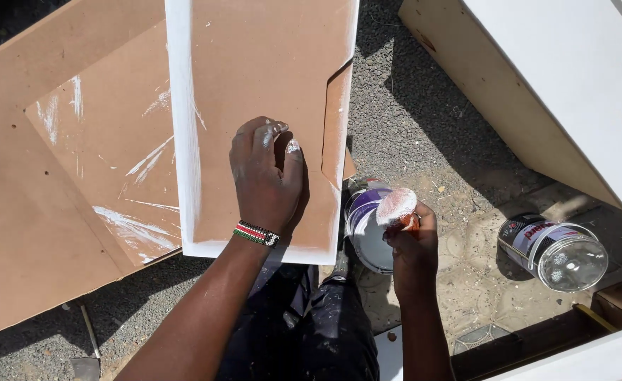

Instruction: Painting the edges and surfaces of wooden furniture panels using a sponge brush and white paint

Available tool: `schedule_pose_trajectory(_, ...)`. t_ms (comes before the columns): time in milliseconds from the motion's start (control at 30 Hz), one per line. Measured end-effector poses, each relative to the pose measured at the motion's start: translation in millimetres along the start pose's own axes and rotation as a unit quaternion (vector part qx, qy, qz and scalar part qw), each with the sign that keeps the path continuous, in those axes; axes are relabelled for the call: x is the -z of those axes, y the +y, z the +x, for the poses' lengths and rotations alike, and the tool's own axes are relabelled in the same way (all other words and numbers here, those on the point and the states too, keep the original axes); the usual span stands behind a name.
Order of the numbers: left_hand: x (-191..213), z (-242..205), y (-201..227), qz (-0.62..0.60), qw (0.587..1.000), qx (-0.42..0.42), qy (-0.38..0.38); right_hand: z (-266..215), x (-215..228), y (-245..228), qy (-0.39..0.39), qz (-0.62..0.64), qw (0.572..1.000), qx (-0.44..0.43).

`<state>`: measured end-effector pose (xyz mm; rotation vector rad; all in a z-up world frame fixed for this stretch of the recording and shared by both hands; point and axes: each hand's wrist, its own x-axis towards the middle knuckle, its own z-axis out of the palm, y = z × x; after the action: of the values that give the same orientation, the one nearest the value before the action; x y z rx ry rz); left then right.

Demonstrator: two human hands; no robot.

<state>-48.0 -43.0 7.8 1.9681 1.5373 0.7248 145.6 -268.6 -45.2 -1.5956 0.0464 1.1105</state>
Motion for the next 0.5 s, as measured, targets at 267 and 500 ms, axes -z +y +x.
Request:
schedule_pose_trajectory(267,-17.8,1.4,29.1,0.067,0.997,0.002,-0.046,-24.9,-6.3,32.3,-0.060,0.245,0.959,-0.127)
schedule_pose_trajectory(500,-43.4,-6.6,8.9,0.170,0.985,0.030,-0.017,-1.3,-56.3,27.6,-0.164,0.213,0.956,-0.114)
